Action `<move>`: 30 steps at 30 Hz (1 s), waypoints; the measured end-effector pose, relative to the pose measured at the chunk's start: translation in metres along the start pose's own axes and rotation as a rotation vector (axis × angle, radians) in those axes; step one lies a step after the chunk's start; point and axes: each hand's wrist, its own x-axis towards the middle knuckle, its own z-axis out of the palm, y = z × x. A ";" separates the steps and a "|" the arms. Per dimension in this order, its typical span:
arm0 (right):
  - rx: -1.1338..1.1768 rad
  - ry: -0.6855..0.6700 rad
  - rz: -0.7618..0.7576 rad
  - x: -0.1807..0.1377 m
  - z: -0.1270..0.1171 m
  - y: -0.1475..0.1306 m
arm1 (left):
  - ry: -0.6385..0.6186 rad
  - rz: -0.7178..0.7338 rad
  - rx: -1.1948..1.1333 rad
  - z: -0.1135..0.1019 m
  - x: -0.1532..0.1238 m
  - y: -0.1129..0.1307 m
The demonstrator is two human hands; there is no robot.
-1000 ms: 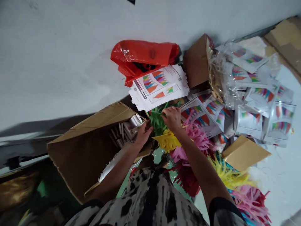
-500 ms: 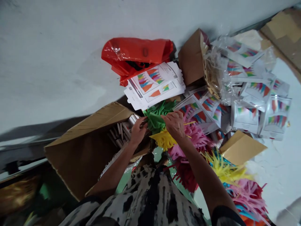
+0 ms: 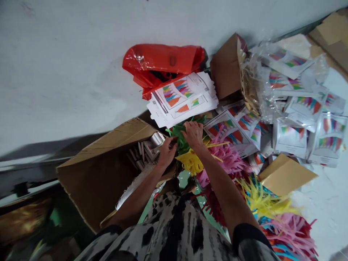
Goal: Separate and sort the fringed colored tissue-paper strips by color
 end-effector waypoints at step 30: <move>0.241 0.186 -0.027 -0.056 -0.079 -0.012 | 0.045 0.210 0.036 -0.025 0.035 0.027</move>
